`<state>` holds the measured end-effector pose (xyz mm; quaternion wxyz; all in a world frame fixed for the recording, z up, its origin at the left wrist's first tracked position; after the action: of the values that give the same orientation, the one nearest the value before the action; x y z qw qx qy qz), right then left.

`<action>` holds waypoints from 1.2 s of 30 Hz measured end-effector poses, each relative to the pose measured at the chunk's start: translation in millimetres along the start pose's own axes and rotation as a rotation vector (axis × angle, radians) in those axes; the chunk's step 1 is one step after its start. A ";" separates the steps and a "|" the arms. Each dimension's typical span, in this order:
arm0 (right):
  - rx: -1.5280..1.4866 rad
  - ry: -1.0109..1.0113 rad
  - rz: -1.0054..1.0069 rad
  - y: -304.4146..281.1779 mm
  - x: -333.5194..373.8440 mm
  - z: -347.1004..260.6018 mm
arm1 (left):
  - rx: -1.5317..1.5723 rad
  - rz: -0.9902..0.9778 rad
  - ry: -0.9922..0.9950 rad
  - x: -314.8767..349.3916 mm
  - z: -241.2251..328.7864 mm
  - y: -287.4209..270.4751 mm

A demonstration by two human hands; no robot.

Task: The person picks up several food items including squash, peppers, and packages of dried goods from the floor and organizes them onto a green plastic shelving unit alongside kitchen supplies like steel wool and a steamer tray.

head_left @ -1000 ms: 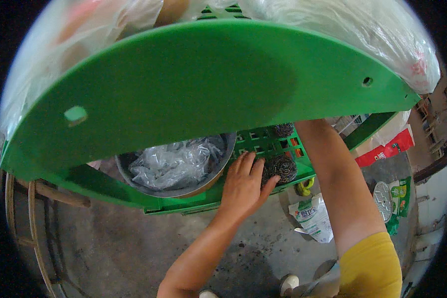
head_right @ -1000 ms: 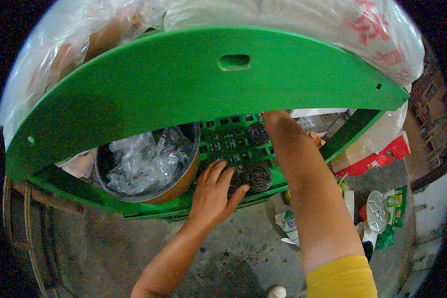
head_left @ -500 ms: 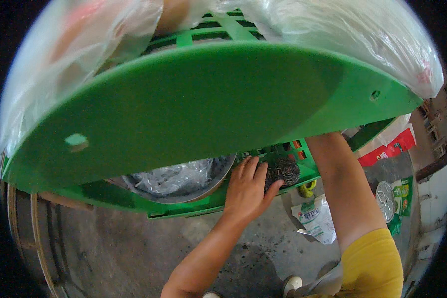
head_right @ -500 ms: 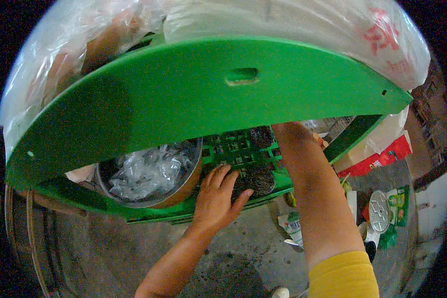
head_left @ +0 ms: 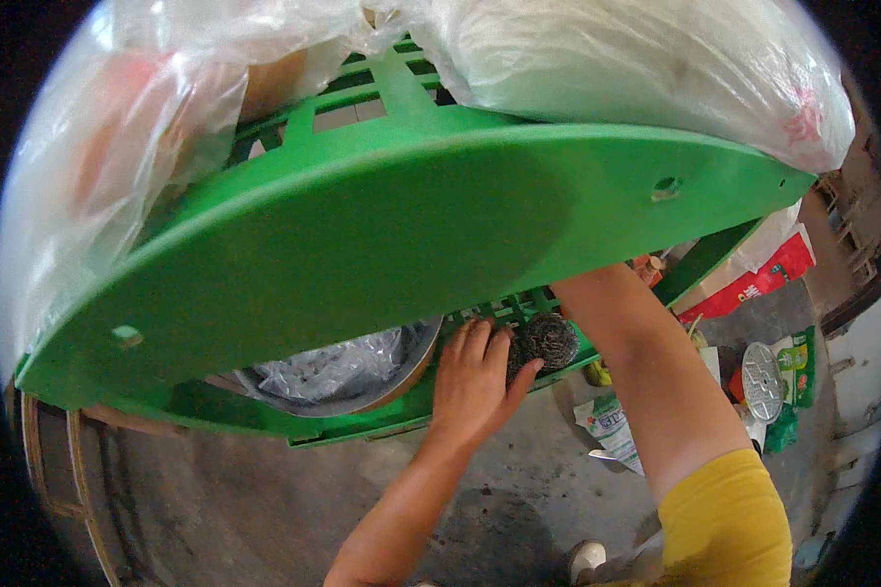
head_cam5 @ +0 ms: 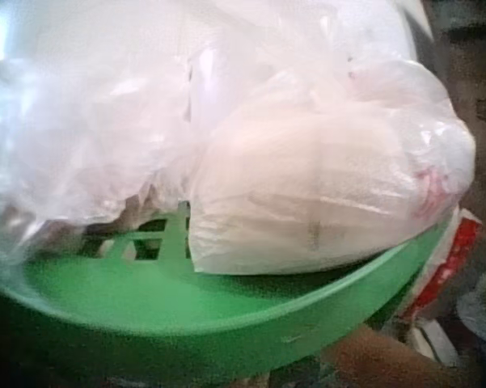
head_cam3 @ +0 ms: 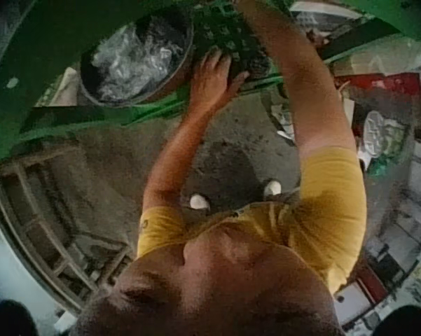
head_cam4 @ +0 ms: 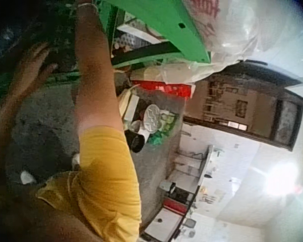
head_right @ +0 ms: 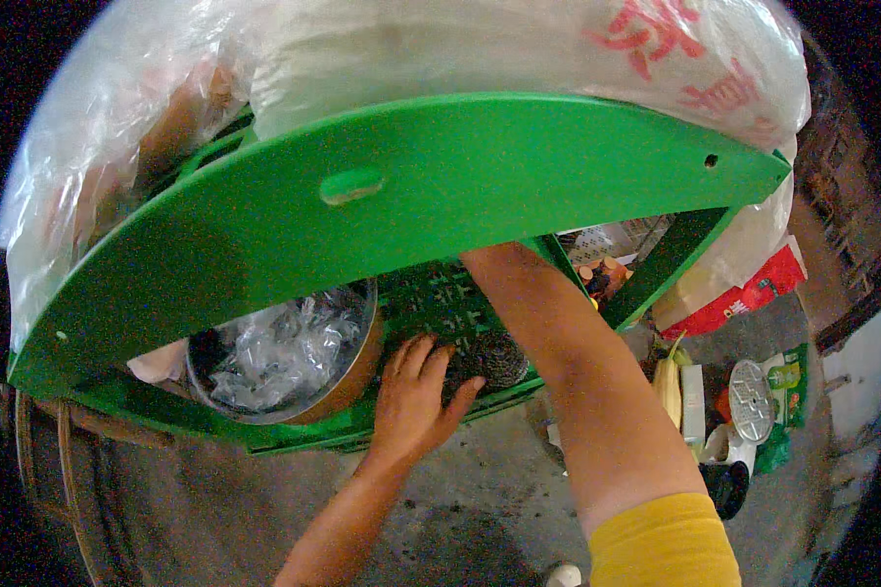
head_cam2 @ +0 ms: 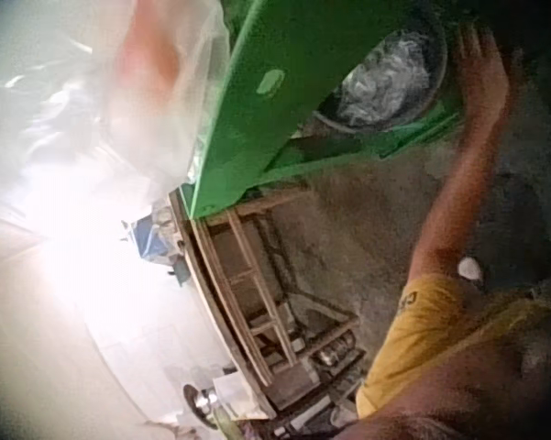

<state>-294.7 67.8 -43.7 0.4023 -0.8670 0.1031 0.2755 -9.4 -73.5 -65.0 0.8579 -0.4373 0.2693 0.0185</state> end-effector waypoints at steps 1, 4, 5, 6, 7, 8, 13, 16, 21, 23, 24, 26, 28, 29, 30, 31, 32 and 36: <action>-0.001 0.001 -0.001 0.3 -1.4 -1.3 | -0.001 -0.009 -0.002 -0.1 -0.6 -0.4; -0.008 0.007 -0.005 1.8 -1.0 -1.8 | 0.034 0.015 0.003 0.4 -1.5 -1.4; -0.010 0.008 -0.005 1.8 -1.2 -1.4 | 0.032 0.023 0.006 0.8 -2.0 -1.0; -0.007 0.007 -0.005 0.6 -1.1 -0.5 | 0.031 0.031 0.010 0.1 -1.9 0.3; -0.009 0.010 -0.002 -0.6 -1.9 0.4 | 0.030 0.040 0.015 -0.3 -1.8 1.3; -0.009 0.008 0.000 -0.7 -2.8 0.5 | 0.021 0.033 0.007 -0.4 -1.1 1.6; -0.015 0.006 -0.004 -0.2 -4.7 -1.5 | 0.016 -0.002 -0.012 0.0 -1.8 -0.1; -0.014 0.001 -0.005 -3.1 -6.0 -2.1 | 0.017 -0.016 -0.011 -1.1 0.2 0.6; -0.018 -0.012 -0.011 -7.2 -8.1 -5.8 | 0.025 -0.004 0.000 -2.0 1.2 -3.1; -0.046 -0.018 -0.017 0.6 -10.0 -12.1 | 0.007 0.001 -0.003 2.3 -3.3 -6.4; -0.036 -0.018 -0.010 -4.5 -11.4 -7.2 | 0.017 0.002 0.009 -0.6 -2.0 -5.4; -0.021 0.001 -0.010 -10.6 -5.9 1.6 | 0.037 0.010 0.020 -1.0 0.5 -3.5; -0.031 0.017 -0.014 -12.1 -3.2 4.1 | 0.056 0.027 0.022 1.8 2.8 -3.0; -0.043 0.029 -0.021 -12.0 -0.8 3.9 | 0.036 0.031 0.023 2.4 3.3 -3.6; -0.048 0.041 -0.035 -13.2 -0.9 4.0 | 0.016 0.035 0.023 2.7 2.9 -3.6; -0.057 0.062 -0.054 -10.5 3.5 4.5 | -0.007 0.036 0.023 2.4 2.5 -3.7; -0.065 0.088 -0.082 -12.2 5.5 7.0 | 0.005 0.026 0.017 0.9 3.0 -2.0; -0.090 0.271 -0.342 -20.6 31.0 4.1 | 0.030 0.037 -0.006 0.4 0.0 3.9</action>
<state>-262.4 85.8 -50.1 0.3865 -0.9180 -0.0046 0.0887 -10.1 -71.3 -68.1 0.8648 -0.4192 0.2747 0.0315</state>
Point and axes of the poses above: each hand's wrist, its own x-axis away from the middle knuckle, its own y-axis out of the palm, z = x × y, the point moved 1 cm from there along -x, towards the middle knuckle, and after that the axes turned 3 degrees about y, right-handed, at the moved point
